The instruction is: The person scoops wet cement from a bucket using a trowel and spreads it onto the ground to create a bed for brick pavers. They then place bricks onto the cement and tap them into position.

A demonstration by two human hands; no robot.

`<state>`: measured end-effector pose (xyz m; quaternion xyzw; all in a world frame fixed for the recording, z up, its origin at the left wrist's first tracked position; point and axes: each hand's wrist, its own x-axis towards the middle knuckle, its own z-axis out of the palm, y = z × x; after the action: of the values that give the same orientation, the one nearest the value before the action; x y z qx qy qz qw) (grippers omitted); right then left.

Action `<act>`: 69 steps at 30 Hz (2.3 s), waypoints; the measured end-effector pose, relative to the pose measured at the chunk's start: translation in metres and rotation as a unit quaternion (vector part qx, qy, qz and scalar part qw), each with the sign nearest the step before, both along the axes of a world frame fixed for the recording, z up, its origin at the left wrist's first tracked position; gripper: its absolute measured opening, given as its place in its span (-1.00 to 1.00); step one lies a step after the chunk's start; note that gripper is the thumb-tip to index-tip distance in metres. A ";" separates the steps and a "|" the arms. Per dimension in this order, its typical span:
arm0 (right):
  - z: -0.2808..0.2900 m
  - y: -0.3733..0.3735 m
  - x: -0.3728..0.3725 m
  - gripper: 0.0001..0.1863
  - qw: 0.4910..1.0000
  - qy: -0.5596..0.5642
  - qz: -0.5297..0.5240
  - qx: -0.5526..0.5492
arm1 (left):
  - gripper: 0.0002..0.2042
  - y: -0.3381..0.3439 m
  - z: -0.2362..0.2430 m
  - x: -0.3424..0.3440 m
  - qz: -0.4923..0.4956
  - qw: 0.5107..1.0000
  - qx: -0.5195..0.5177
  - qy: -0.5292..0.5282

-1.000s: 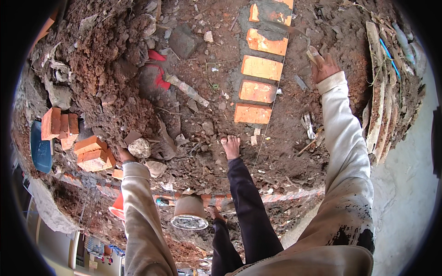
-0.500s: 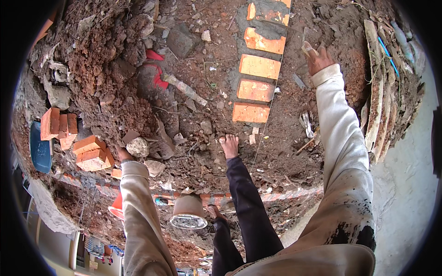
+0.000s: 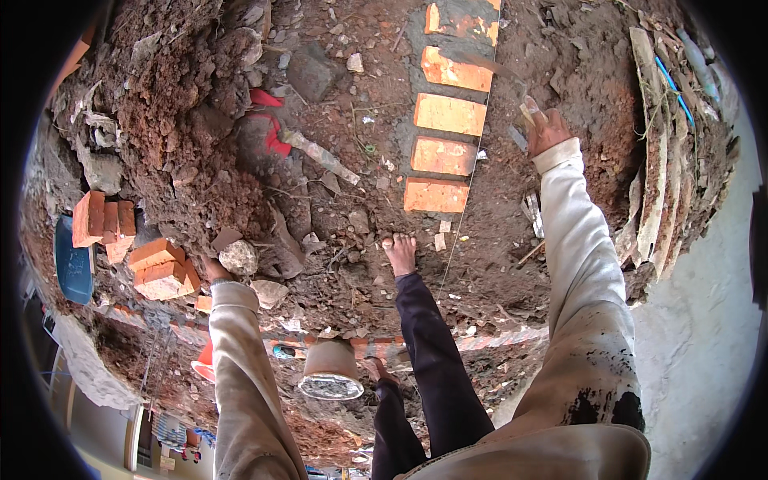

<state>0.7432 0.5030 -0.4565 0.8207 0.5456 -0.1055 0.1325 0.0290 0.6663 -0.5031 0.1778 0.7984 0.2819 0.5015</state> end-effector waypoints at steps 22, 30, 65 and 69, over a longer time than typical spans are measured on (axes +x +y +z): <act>-0.006 -0.034 -0.034 -0.55 0.994 0.077 -0.071 0.043 | -0.30 0.007 0.004 0.007 -0.003 1.000 -0.012 0.019; -0.058 -0.018 -0.019 -0.69 0.977 0.108 -0.179 0.045 | -0.30 0.006 0.005 0.021 -0.008 1.000 -0.027 0.010; -0.034 0.108 -0.019 -0.62 0.984 0.080 -0.157 0.012 | -0.27 0.008 0.056 0.090 0.017 0.996 -0.076 0.042; -0.033 0.119 -0.023 -0.63 0.963 0.130 -0.234 0.038 | -0.25 -0.001 0.020 0.024 -0.001 0.996 -0.037 0.081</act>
<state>0.7204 0.6221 -0.4898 0.9093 0.3542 -0.2186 0.0003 0.0526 0.6657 -0.4832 0.1821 0.8463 0.2364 0.4413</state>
